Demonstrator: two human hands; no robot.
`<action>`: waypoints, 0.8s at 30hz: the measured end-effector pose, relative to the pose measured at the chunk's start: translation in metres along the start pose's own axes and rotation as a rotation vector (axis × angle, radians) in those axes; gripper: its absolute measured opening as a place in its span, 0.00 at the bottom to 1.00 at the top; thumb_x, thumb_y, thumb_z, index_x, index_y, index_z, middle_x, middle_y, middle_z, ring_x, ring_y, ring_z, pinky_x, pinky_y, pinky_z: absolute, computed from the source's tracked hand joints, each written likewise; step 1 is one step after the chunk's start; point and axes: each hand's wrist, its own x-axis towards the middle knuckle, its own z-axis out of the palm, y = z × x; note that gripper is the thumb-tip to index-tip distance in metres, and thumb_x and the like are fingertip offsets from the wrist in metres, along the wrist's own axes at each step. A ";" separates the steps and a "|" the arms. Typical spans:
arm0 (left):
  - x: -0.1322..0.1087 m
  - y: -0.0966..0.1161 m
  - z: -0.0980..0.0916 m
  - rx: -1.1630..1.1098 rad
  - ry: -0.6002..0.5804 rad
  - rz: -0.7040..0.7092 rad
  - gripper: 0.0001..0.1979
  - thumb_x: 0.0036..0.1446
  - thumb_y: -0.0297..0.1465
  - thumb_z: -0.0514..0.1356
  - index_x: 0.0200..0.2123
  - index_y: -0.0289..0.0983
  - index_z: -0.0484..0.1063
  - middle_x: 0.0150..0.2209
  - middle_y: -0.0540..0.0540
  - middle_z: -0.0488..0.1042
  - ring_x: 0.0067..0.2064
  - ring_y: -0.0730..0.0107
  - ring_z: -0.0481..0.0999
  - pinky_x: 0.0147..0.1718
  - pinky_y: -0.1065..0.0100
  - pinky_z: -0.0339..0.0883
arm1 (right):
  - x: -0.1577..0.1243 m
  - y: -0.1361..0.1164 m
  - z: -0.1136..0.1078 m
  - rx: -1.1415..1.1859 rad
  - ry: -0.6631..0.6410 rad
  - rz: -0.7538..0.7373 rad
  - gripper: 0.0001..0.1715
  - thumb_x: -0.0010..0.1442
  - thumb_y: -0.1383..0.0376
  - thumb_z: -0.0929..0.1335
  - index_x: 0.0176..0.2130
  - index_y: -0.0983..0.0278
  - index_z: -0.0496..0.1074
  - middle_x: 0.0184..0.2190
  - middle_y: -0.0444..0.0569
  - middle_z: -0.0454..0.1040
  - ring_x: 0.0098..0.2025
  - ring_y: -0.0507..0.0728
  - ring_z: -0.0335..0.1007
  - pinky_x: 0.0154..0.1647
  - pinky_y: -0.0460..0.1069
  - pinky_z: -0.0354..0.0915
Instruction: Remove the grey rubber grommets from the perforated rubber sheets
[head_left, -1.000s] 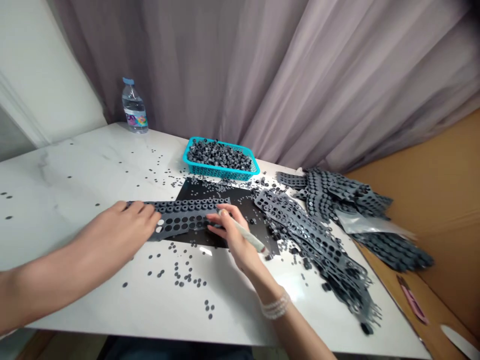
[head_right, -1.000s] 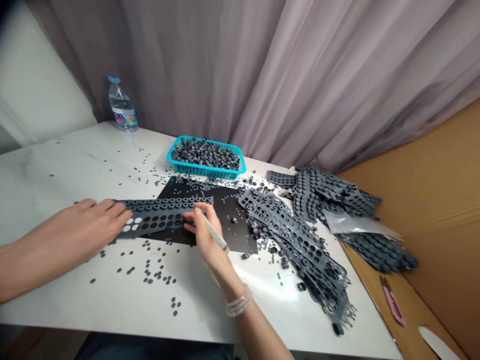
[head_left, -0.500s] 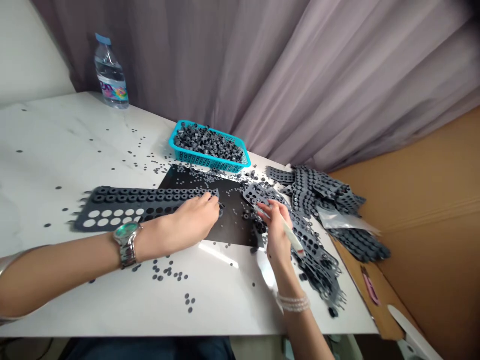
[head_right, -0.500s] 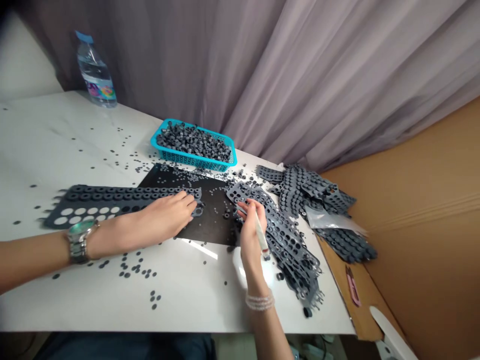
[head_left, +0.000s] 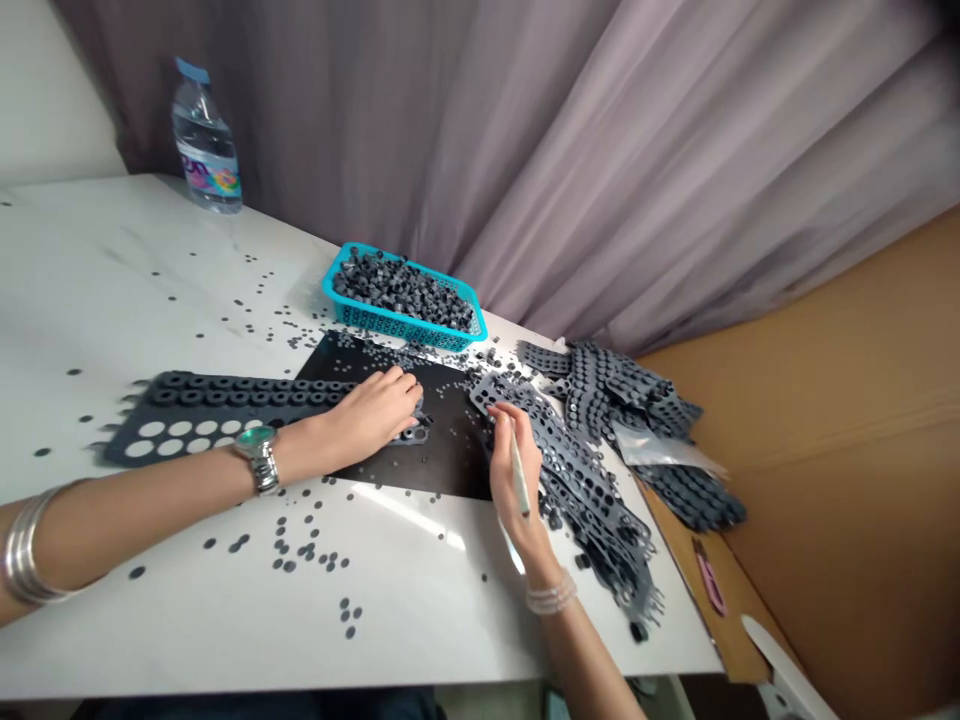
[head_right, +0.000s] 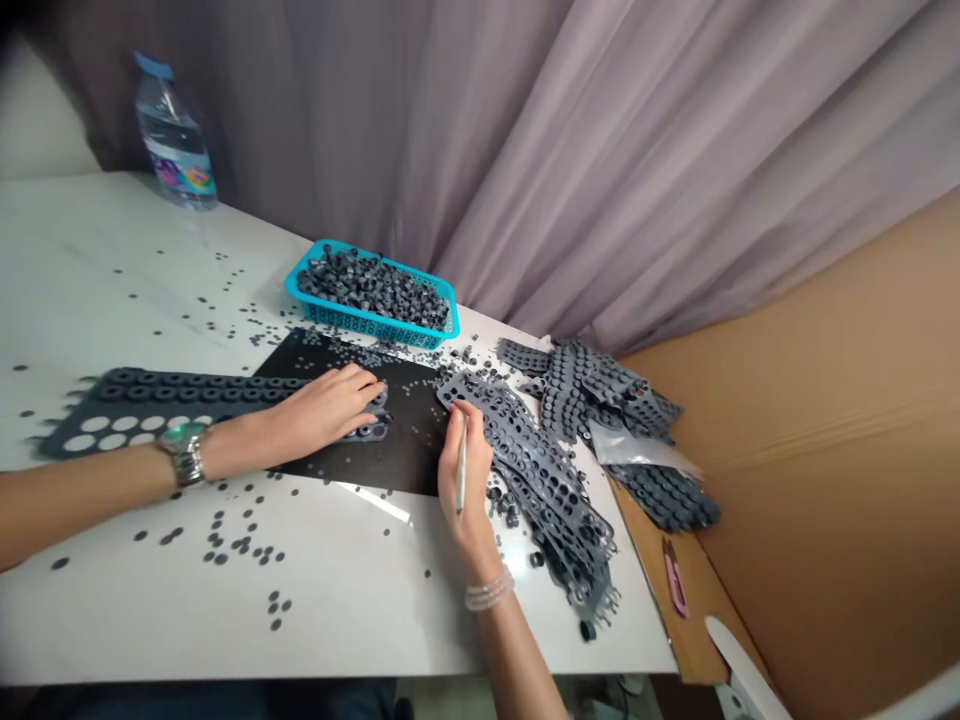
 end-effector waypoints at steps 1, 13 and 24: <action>-0.002 0.003 0.000 0.003 -0.006 0.001 0.18 0.64 0.37 0.52 0.51 0.34 0.70 0.48 0.37 0.72 0.51 0.55 0.67 0.52 0.57 0.59 | -0.001 -0.005 0.007 0.071 -0.014 -0.015 0.21 0.66 0.52 0.58 0.50 0.61 0.68 0.47 0.51 0.77 0.49 0.58 0.73 0.52 0.53 0.63; 0.007 0.004 -0.025 -0.190 -0.059 0.017 0.16 0.64 0.28 0.48 0.46 0.34 0.74 0.44 0.40 0.72 0.48 0.60 0.69 0.49 0.61 0.62 | 0.008 -0.010 0.035 0.194 0.114 0.075 0.22 0.66 0.52 0.58 0.51 0.61 0.64 0.39 0.48 0.76 0.41 0.56 0.71 0.46 0.52 0.64; 0.020 -0.006 -0.007 -0.277 -0.133 -0.005 0.14 0.61 0.27 0.51 0.44 0.37 0.74 0.40 0.43 0.72 0.42 0.64 0.73 0.43 0.64 0.62 | 0.040 -0.003 0.057 0.496 -0.201 0.279 0.13 0.49 0.57 0.72 0.26 0.65 0.71 0.18 0.40 0.69 0.19 0.47 0.58 0.20 0.44 0.53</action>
